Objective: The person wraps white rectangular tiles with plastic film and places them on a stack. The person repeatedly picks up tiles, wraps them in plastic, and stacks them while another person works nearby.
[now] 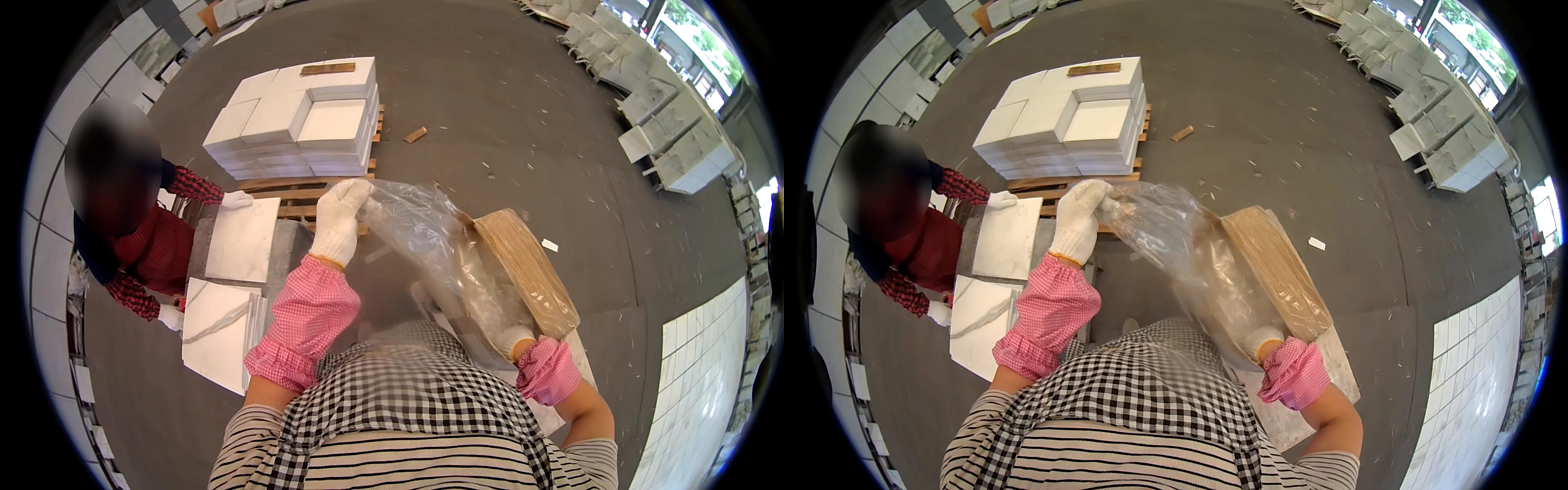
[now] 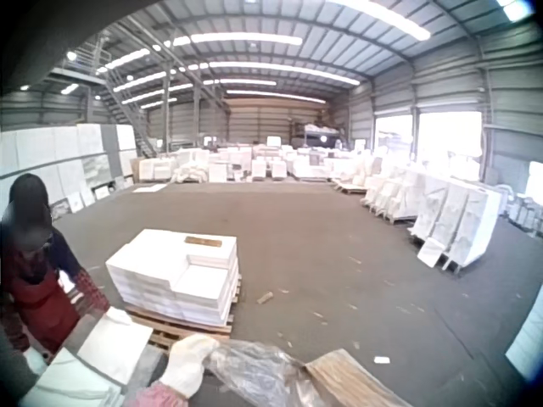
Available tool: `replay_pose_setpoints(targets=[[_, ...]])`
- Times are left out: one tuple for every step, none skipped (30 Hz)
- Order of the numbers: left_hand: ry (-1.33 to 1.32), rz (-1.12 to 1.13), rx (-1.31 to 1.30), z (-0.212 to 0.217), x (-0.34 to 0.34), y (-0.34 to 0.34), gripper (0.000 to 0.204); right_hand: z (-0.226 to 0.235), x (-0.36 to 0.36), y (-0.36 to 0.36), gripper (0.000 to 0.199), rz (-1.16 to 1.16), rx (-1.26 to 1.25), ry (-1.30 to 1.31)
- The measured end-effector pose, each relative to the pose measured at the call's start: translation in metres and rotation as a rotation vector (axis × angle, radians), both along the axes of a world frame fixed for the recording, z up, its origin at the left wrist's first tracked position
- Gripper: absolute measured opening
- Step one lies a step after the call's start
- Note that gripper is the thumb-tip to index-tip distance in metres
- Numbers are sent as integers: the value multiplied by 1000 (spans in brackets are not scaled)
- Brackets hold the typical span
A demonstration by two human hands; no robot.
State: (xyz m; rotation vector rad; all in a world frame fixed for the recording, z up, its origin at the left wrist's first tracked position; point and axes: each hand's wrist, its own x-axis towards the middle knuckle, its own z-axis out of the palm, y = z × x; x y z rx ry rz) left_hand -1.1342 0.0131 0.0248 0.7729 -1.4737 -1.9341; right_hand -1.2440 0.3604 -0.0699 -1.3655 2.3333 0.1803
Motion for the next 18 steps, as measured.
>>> replay_pose_setpoints(targets=[[10, -29, -54, 8, 3, -3, 22, -11, -4, 6, 24, 24, 9, 2], [32, -46, -37, 14, 4, -1, 22, -22, -7, 14, 24, 37, 29, 8], [42, -38, -25, 21, 14, 4, 23, -32, -9, 17, 24, 78, 38, 0], [53, -33, -12, 25, 23, 6, 24, -42, -11, 21, 24, 115, 43, -10], [44, -96, 16, 22, 19, 5, 32, -35, -14, 34, 24, 118, 62, 2], [41, -99, 7, 23, 23, 7, 34, -7, -13, 28, 24, 128, 80, 9], [37, -105, -3, 24, 26, 11, 37, 23, -11, 22, 24, 126, 94, 24], [14, -83, -25, 30, 41, 13, 39, 80, -3, -8, 24, 129, 90, 17], [-32, -90, -29, 36, 48, 15, 44, 139, 3, -33, 24, 111, 92, 12], [-17, -106, -28, 34, 48, 17, 44, 145, -5, -41, 26, 51, -108, 36], [-1, -116, -26, 29, 48, 17, 44, 148, -13, -50, 29, -2, -306, 62], [16, -126, -24, 27, 48, 18, 44, 148, -23, -67, 37, -7, -500, 48], [15, -127, -20, 28, 50, 20, 44, 144, -34, -87, 47, -5, -695, 32], [18, -126, -15, 29, 50, 22, 44, 133, -48, -105, 57, 56, -818, 105], [20, -125, -10, 30, 49, 23, 45, 118, -65, -123, 67, 120, -941, 179], [14, -124, -19, 31, 50, 24, 44, 94, -84, -144, 72, 75, -889, 134], [13, -131, -24, 32, 50, 25, 44, 72, -104, -161, 77, 26, -831, 98], [5, -122, -30, 31, 53, 24, 43, 62, -115, -178, 83, -11, -774, 51]])
